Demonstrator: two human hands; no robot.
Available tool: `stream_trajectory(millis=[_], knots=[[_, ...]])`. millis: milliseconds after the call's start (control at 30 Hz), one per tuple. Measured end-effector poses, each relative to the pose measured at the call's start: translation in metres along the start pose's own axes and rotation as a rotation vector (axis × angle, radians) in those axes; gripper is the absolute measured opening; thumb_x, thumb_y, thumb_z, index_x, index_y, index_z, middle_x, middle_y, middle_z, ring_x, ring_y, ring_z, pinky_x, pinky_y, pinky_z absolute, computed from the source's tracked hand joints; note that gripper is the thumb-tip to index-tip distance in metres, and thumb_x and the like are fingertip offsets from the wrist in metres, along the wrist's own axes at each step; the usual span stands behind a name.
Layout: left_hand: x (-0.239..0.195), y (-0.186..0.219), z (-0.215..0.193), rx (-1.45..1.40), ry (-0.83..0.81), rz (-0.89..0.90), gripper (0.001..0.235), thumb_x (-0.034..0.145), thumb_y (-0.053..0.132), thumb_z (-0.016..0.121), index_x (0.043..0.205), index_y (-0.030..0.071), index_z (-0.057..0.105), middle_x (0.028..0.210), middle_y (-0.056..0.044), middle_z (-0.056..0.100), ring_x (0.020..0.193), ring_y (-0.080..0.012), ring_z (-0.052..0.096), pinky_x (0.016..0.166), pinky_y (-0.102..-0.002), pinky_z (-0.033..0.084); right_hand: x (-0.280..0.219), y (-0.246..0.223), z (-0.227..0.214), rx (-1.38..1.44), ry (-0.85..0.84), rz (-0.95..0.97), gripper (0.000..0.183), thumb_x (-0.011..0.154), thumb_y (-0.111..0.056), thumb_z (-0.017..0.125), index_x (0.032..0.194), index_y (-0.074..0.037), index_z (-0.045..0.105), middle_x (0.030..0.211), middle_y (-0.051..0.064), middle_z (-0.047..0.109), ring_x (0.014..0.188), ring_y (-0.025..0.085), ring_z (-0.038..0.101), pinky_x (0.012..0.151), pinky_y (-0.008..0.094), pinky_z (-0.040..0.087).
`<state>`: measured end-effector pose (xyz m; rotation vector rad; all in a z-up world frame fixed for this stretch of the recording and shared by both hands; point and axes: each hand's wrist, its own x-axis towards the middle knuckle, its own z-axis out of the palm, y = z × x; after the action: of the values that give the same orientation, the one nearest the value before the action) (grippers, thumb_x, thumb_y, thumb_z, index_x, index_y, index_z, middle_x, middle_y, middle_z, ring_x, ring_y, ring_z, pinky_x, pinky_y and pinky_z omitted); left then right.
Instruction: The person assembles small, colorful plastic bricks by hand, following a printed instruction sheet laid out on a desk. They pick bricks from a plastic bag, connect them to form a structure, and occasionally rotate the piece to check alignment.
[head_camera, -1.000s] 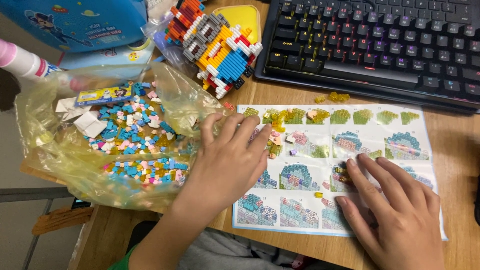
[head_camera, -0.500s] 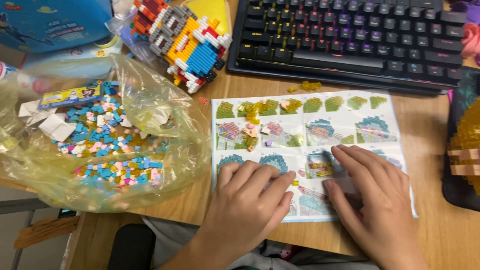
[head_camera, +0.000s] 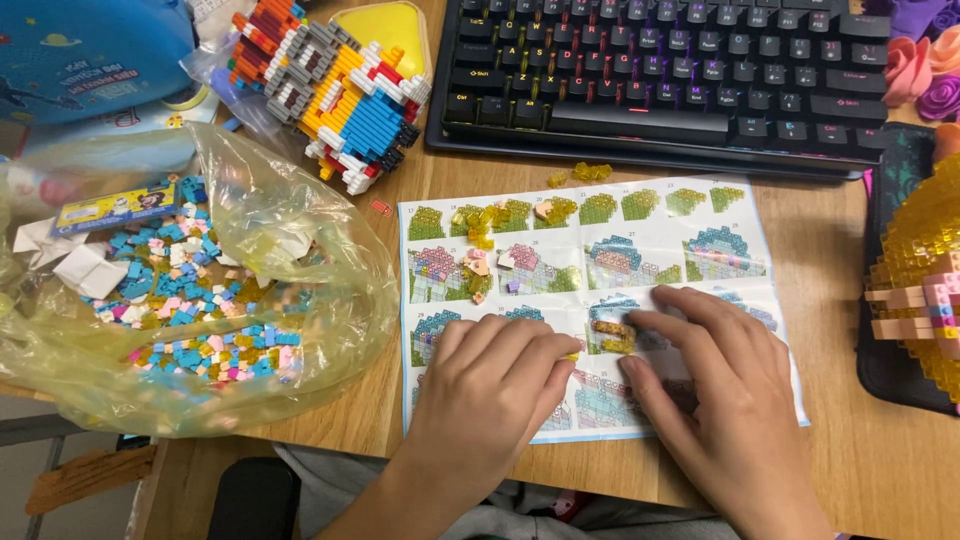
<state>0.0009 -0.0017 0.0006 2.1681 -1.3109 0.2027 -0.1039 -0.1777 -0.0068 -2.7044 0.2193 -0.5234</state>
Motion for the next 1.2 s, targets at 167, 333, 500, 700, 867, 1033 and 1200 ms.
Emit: stream_trajectory(millis=[167,333,500,700,867,1033,1200], knots=[[0.003,0.001,-0.001,-0.133,0.028,-0.031,0.013,0.090,0.010,0.069,0.102,0.012,0.065,0.097,-0.001,0.068,0.087,-0.0176,0.062,0.074,-0.031,0.038,0.000,-0.007,-0.006,0.010,0.169,-0.050,0.029,0.087,-0.021,0.071,0.113,-0.009,0.067,0.123,0.014,0.060,0.115,0.031,0.056,0.104,0.040,0.039],[0.008,0.007,-0.005,-0.198,0.034,0.054,0.011,0.092,0.005,0.067,0.103,0.007,0.065,0.098,-0.003,0.069,0.089,-0.0197,0.065,0.076,-0.032,0.042,0.000,-0.010,-0.001,0.083,0.168,-0.139,0.013,0.087,-0.022,0.069,0.100,-0.020,0.072,0.111,0.005,0.064,0.103,0.027,0.055,0.096,0.038,0.040],[0.006,0.009,0.000,-0.282,0.096,0.098,0.015,0.091,0.000,0.068,0.105,0.003,0.066,0.097,-0.008,0.069,0.089,-0.0229,0.067,0.076,-0.035,0.046,0.002,-0.013,-0.007,0.201,0.154,-0.103,0.013,0.085,-0.017,0.069,0.097,-0.015,0.074,0.104,0.007,0.064,0.100,0.025,0.056,0.095,0.036,0.043],[0.006,0.014,0.001,-0.497,0.129,0.028,0.021,0.091,-0.004,0.067,0.110,0.002,0.066,0.103,-0.010,0.065,0.091,-0.0240,0.067,0.083,-0.033,0.054,0.000,-0.010,-0.008,0.307,0.116,-0.067,0.014,0.085,-0.015,0.066,0.097,-0.013,0.073,0.104,0.008,0.064,0.098,0.023,0.057,0.097,0.037,0.044],[0.006,0.015,0.001,-0.520,0.136,0.004,0.027,0.093,-0.004,0.064,0.119,0.000,0.062,0.102,-0.011,0.067,0.090,-0.0215,0.067,0.084,-0.030,0.055,0.000,-0.010,-0.008,0.333,0.100,-0.071,0.015,0.085,-0.018,0.066,0.098,-0.013,0.073,0.104,0.007,0.065,0.098,0.021,0.059,0.097,0.036,0.044],[0.004,0.015,0.004,-0.529,0.183,0.036,0.036,0.091,-0.005,0.071,0.123,0.001,0.056,0.103,-0.007,0.072,0.092,-0.0194,0.073,0.086,-0.033,0.060,0.001,-0.010,-0.010,0.315,0.087,-0.085,0.016,0.086,-0.017,0.066,0.100,-0.017,0.073,0.104,0.006,0.064,0.098,0.019,0.060,0.096,0.035,0.043],[0.004,0.015,0.003,-0.568,0.189,0.029,0.034,0.091,-0.004,0.070,0.122,-0.001,0.056,0.105,-0.008,0.072,0.092,-0.0205,0.073,0.086,-0.033,0.060,0.002,-0.010,-0.011,0.330,0.069,-0.094,0.017,0.087,-0.017,0.064,0.102,-0.017,0.073,0.105,0.006,0.064,0.098,0.020,0.059,0.095,0.034,0.042]])
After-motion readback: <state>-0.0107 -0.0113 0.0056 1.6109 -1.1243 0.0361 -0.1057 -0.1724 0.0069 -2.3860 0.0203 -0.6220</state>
